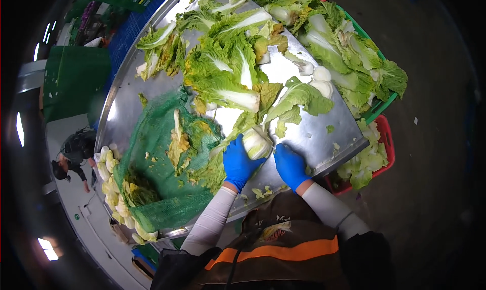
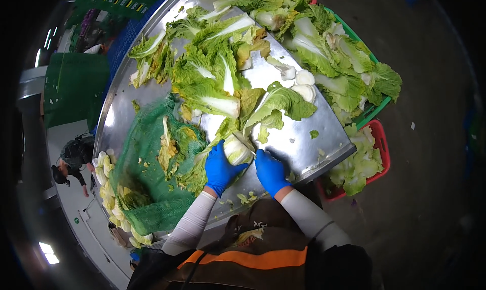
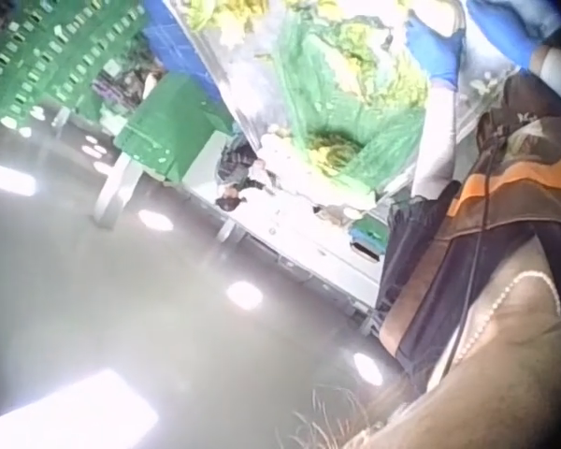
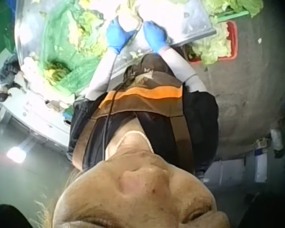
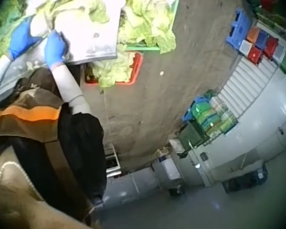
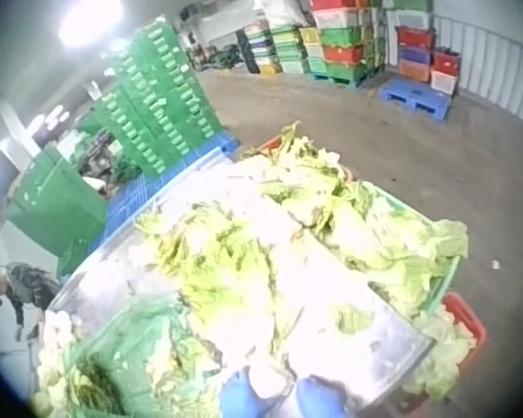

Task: Peeling and trimming Napa cabbage at a food production prep table.

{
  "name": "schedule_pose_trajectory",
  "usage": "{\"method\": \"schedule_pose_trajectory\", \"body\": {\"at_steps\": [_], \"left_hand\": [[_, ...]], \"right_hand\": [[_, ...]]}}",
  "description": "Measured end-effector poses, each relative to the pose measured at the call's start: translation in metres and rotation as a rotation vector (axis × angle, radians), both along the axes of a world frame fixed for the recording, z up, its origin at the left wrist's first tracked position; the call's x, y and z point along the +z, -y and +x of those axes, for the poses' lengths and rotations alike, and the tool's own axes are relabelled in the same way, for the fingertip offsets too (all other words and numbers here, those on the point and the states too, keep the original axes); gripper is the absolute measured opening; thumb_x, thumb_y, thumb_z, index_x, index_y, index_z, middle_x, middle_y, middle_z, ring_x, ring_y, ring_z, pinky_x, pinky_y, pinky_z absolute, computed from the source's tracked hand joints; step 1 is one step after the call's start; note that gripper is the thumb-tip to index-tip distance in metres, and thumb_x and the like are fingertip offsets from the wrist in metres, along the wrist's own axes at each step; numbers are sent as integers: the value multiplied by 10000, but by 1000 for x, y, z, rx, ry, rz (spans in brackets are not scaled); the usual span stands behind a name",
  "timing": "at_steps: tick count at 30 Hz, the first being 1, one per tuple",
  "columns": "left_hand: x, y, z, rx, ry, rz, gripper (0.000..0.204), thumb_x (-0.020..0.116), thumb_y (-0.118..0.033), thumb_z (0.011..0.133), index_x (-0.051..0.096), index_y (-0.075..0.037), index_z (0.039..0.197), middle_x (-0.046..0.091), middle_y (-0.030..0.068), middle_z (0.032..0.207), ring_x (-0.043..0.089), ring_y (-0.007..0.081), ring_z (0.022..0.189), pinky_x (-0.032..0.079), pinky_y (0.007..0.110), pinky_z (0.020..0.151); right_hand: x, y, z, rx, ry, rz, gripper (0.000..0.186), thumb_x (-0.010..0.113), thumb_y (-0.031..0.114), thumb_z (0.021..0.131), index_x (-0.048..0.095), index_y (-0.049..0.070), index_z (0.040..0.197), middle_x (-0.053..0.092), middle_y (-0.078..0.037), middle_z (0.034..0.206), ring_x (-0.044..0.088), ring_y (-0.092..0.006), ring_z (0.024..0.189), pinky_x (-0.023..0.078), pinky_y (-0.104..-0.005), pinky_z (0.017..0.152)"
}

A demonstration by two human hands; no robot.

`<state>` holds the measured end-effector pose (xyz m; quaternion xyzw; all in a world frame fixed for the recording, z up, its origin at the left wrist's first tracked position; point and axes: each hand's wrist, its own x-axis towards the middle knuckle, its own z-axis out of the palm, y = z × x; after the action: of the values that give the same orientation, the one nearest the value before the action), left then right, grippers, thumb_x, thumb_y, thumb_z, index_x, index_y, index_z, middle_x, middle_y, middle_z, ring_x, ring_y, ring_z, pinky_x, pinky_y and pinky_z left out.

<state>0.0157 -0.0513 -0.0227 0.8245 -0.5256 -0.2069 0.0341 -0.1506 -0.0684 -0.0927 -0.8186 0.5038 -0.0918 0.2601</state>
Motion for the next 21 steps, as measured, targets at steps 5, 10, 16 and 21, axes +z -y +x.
{"method": "schedule_pose_trajectory", "body": {"at_steps": [5, 10, 16, 21], "left_hand": [[-2, -4, 3, -21, 57, 22, 980, 830, -538, 573, 446, -10, 1303, 584, 216, 1118, 602, 366, 958, 493, 454, 823], [-1, 0, 16, -16, -45, -28, 1018, 841, -543, 552, 444, -1, 1317, 598, 228, 1127, 613, 363, 985, 499, 438, 849], [4, 4, 97, 97, -725, 49, 847, 900, -386, 584, 544, 14, 1239, 650, 140, 1120, 634, 233, 1010, 505, 353, 897], [74, 0, 132, 368, -1411, -298, 755, 847, -140, 633, 505, 0, 1291, 626, 87, 1161, 616, 209, 1042, 493, 347, 932]], "right_hand": [[-12, 3, 8, 37, -132, -29, 62, 520, 111, 873, 501, 89, 928, 619, -96, 755, 659, -245, 595, 541, -358, 520], [-27, 15, 21, 29, -217, 67, 91, 484, 119, 895, 521, 63, 957, 652, -149, 791, 674, -280, 632, 549, -393, 546], [-37, 3, -11, 126, -148, 183, 151, 516, 201, 906, 518, 52, 933, 655, -159, 735, 669, -322, 652, 537, -451, 573], [-46, 92, 6, 298, -28, 59, 153, 503, 215, 916, 529, 76, 976, 648, -159, 713, 649, -353, 636, 502, -488, 576]]}}
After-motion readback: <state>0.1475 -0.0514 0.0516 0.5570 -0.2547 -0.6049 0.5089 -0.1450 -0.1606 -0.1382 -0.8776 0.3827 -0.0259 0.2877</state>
